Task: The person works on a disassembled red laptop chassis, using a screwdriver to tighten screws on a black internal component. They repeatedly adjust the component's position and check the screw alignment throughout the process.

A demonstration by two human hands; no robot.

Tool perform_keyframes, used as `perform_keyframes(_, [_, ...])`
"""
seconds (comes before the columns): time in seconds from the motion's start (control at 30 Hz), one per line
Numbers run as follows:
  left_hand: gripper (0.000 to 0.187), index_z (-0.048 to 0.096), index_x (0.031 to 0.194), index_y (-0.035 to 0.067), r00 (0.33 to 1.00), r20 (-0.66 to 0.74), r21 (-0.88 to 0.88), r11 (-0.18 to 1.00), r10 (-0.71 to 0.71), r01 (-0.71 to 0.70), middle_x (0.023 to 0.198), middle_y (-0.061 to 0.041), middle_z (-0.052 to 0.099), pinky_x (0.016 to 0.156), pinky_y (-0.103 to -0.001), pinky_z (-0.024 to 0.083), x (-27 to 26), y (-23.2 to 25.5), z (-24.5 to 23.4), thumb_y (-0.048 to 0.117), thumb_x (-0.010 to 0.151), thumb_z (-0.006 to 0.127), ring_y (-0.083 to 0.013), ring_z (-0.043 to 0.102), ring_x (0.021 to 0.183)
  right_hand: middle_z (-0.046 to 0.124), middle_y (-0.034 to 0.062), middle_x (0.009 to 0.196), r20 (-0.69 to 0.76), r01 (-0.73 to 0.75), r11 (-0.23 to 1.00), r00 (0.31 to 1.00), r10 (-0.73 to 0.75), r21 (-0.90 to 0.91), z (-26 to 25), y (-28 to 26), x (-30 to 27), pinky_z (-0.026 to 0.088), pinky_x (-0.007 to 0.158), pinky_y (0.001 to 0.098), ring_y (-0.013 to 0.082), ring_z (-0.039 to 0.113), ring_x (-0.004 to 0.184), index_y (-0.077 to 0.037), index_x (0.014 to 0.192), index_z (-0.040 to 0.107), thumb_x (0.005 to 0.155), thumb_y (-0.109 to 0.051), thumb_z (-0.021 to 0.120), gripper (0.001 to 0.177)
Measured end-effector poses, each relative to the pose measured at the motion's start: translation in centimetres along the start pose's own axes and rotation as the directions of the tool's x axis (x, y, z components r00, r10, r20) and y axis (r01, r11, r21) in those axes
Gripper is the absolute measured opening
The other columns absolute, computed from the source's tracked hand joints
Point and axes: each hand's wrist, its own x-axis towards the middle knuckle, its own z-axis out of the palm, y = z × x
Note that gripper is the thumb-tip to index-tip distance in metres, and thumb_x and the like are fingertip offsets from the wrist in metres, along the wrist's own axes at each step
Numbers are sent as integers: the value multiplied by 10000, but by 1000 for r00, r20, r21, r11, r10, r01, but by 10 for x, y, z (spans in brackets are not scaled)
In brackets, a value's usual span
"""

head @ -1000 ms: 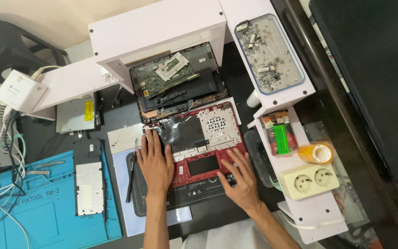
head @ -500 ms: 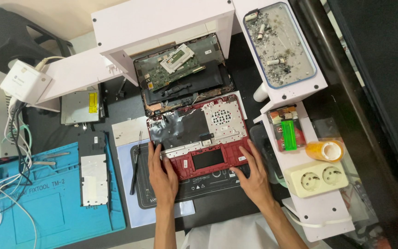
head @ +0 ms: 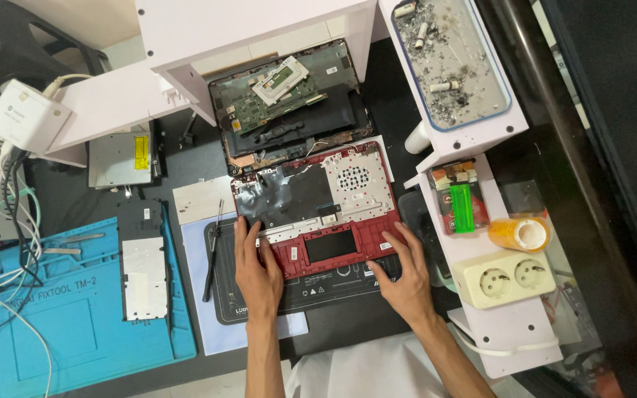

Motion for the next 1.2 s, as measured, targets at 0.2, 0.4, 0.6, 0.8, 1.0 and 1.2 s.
perform_keyframes(0.2, [315,611,1330,-8,1000,-10,17,1000,-11,11,1554,-222,488,1148,-440,410,1,3,3,61,1035,523,-396,463,1445,441,199,1495,21,204,977,979,-203,-57,-10,-5,-19,375,1144,535,415,380,1430,-52,1289,614,702,-203,880,662])
perform_keyframes(0.4, [313,609,1332,-11,998,-49,0,1000,-26,26,1537,-216,516,1160,-440,410,0,6,6,56,1041,515,-395,478,1441,539,125,1473,239,198,980,951,-194,6,-12,1,-31,463,1118,466,349,440,1434,-63,1137,752,749,-182,868,423])
perform_keyframes(0.6, [309,613,1325,-15,998,-51,-12,999,-31,30,1538,-227,513,1152,-440,416,0,8,6,61,1039,523,-402,480,1439,640,97,1370,278,268,962,921,-273,59,-14,13,-28,520,1083,428,330,507,1407,-27,1049,764,788,-109,837,284])
perform_keyframes(0.8, [319,613,1325,-24,999,-38,-14,1000,-17,16,1528,-224,519,1139,-428,426,2,6,4,54,1029,521,-394,499,1417,646,101,1356,254,278,959,925,-284,60,-13,13,-29,531,1067,416,331,506,1405,-33,1003,773,788,-78,820,224])
perform_keyframes(1.0, [313,622,1317,-14,999,-52,-25,1000,-8,6,1525,-204,532,1128,-411,446,4,8,0,55,1027,527,-377,525,1404,681,96,1298,228,273,962,935,-273,30,-14,8,-27,525,1065,428,331,548,1370,-42,977,775,759,-89,848,235])
perform_keyframes(1.2, [291,631,1288,20,994,2,-111,987,-114,113,1498,-178,546,1047,-414,491,5,6,-13,96,1017,556,-359,578,1311,699,98,1238,-67,336,942,939,-337,-25,-2,-3,-7,503,1128,483,316,622,1286,-45,1019,755,756,-88,869,290])
